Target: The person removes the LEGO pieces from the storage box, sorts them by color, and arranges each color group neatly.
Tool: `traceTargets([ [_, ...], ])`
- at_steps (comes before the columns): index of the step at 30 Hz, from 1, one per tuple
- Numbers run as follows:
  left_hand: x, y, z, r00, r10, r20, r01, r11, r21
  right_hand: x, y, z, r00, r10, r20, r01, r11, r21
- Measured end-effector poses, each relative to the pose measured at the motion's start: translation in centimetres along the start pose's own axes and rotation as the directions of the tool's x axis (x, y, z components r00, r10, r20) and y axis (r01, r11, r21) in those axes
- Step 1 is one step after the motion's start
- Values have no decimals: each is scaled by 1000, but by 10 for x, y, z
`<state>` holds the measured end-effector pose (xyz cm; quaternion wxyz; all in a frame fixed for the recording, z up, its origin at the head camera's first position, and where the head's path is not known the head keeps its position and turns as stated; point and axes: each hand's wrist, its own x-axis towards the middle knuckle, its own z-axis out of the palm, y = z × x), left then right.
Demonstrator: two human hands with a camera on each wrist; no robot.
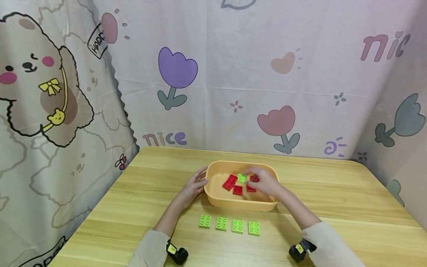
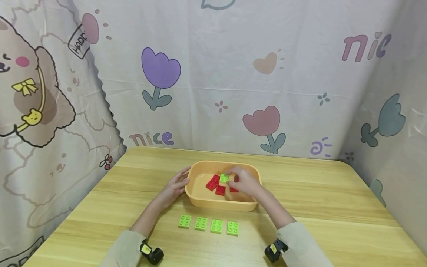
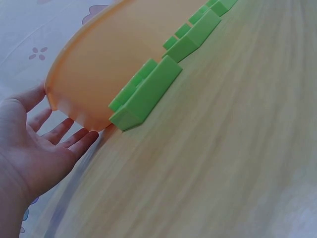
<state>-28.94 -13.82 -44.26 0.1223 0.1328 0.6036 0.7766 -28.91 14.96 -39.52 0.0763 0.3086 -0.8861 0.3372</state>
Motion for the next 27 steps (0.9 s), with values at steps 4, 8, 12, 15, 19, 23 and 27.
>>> traceTargets([
  [4, 0, 1, 0, 1000, -2, -4, 2, 1000, -1, -8, -5, -5, 999, -45, -9, 45, 999, 3],
  [8, 0, 1, 0, 1000, -2, -8, 2, 1000, 2, -17, -11, -10, 997, -74, -9, 74, 997, 37],
  [12, 0, 0, 0, 1000, 0, -11, 1, 1000, 8, -27, -16, -15, 996, -88, -20, 88, 995, 36],
  [15, 1, -1, 0, 1000, 4, -10, -4, 1000, 7, -35, -20, -19, 994, -101, -33, 102, 994, 27],
  [19, 1, -1, -1, 1000, 5, -9, -5, 1000, 3, -48, -24, -23, 994, -97, -55, 98, 995, 26],
  [23, 1, 0, 0, 1000, 1, -6, -1, 1000, 6, -61, -29, -27, 994, -84, -76, 87, 995, 37],
  [27, 2, 0, 0, 1000, -3, -7, 3, 1000, 10, -72, -32, -29, 992, -87, -95, 92, 995, 44],
])
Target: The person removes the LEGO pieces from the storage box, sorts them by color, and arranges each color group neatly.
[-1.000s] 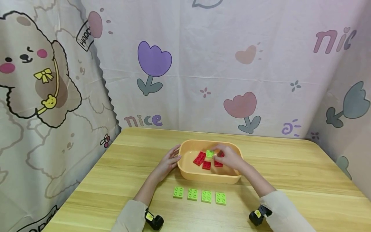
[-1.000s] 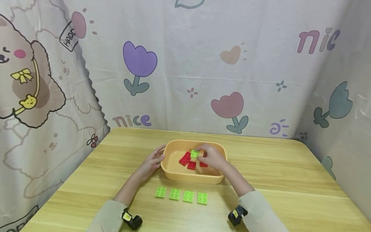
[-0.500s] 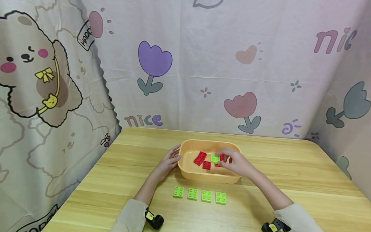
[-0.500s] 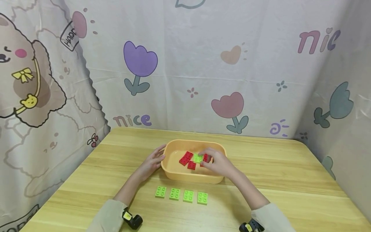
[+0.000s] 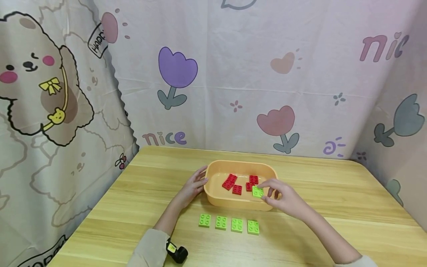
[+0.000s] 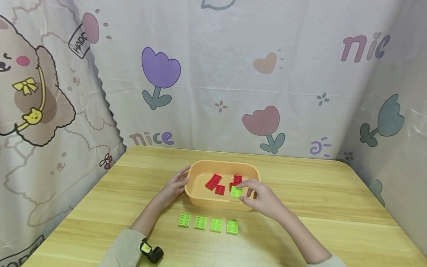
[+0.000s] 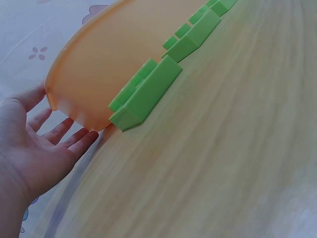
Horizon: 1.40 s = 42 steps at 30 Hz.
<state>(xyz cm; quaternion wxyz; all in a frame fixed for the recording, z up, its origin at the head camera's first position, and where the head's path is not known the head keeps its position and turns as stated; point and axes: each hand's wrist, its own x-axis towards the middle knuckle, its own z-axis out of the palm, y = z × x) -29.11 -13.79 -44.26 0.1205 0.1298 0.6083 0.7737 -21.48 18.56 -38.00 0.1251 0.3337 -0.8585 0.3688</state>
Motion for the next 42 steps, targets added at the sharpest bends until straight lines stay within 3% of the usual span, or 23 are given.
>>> traceTargets([
  [6, 0, -1, 0, 1000, -3, -8, 3, 1000, -13, -14, -4, -1, 1000, -16, -21, 16, 1000, -3],
  [13, 0, -2, -1, 1000, -3, -3, 3, 1000, -12, -19, -43, -9, 997, -47, -53, 47, 999, 0],
  [21, 0, -1, -1, 1000, -8, -7, 8, 1000, -7, -31, -42, -7, 993, -94, -78, 94, 996, 1],
  [33, -1, 1, 0, 1000, -3, -1, 3, 1000, -11, -60, 0, 8, 994, -62, -96, 61, 998, -14],
  [37, -1, 1, 0, 1000, -5, 2, 5, 1000, -18, -64, -1, 10, 994, -60, -94, 59, 998, -10],
  [42, -1, 1, -1, 1000, -7, 2, 7, 1000, -21, -65, -18, 7, 997, -35, -72, 38, 999, 32],
])
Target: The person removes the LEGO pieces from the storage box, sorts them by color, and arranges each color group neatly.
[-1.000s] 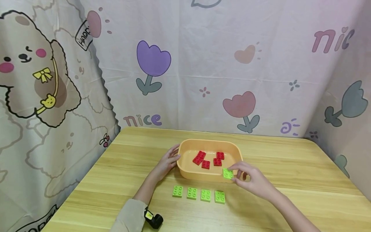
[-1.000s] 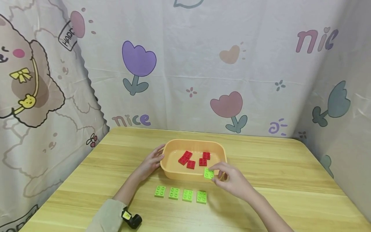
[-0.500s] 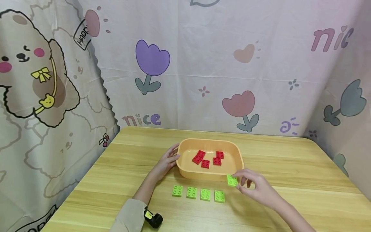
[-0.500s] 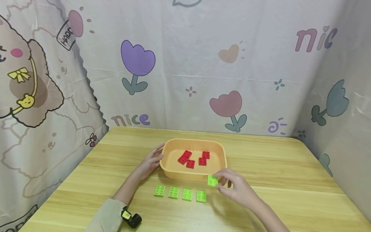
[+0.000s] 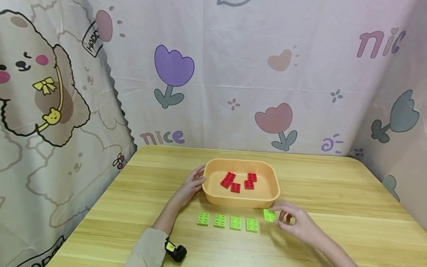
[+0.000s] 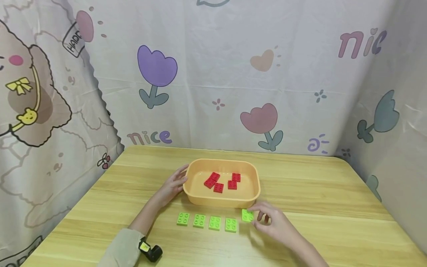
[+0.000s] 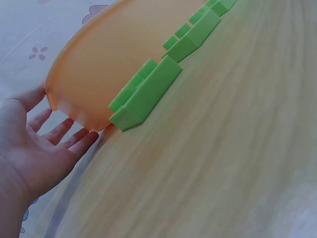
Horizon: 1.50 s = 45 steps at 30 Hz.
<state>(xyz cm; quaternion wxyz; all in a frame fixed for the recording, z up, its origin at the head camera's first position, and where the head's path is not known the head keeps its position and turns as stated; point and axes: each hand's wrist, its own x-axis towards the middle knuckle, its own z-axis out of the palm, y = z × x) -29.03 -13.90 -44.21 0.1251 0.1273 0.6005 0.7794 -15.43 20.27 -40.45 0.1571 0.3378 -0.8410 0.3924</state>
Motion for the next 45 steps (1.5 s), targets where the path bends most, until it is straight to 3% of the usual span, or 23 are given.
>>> traceTargets([
  [5, 0, 0, 0, 1000, 1, -6, -1, 1000, 1, 0, -8, -2, 999, 8, 34, -9, 999, 34],
  [28, 3, 1, 1, 1000, 5, 2, -5, 1000, 6, -13, 11, 5, 995, 32, 95, -37, 998, 56],
  [36, 2, 1, 0, 1000, -3, -1, 3, 1000, -1, -27, 46, 15, 989, 56, 138, -66, 995, 69],
  [45, 2, 0, -1, 1000, -16, -13, 15, 1000, -5, -27, 49, 17, 988, 47, 148, -57, 997, 61],
])
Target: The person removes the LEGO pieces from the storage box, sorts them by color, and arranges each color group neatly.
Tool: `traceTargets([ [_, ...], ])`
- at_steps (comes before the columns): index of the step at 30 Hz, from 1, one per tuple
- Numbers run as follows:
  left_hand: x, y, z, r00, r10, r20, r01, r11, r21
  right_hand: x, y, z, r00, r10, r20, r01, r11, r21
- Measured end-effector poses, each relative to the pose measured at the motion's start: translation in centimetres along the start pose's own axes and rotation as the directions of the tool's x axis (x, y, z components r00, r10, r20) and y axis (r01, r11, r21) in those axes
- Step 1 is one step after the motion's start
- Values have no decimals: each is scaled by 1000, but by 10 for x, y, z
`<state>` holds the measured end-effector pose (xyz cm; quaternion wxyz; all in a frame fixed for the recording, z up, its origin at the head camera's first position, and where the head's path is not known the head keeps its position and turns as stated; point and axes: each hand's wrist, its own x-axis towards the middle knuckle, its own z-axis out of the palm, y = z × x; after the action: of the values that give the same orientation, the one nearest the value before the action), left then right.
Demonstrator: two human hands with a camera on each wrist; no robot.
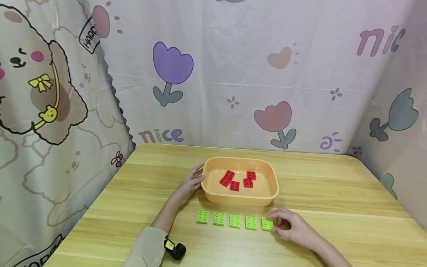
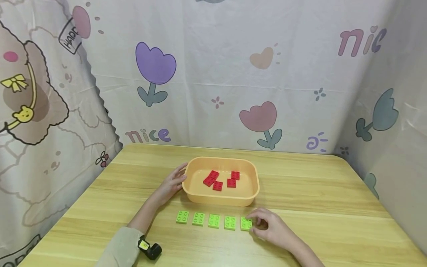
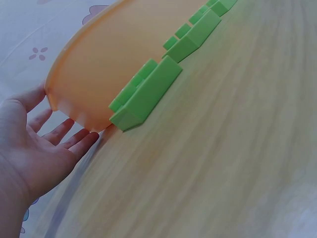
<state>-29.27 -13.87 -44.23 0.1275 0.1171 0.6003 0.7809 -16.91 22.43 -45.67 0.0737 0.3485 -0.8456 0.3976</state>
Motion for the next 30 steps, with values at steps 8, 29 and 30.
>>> traceTargets([
  [8, 0, 1, 0, 1000, 6, 7, -6, 1000, 2, 0, 0, 0, 1000, -28, -10, 28, 1000, -3],
  [29, -1, 2, 1, 1000, 3, 11, -3, 1000, 3, 1, 2, 0, 999, -32, -7, 32, 999, 7],
  [30, -2, 2, 1, 1000, 5, 13, -5, 1000, 3, 1, 2, 0, 999, -35, -7, 35, 999, 8],
])
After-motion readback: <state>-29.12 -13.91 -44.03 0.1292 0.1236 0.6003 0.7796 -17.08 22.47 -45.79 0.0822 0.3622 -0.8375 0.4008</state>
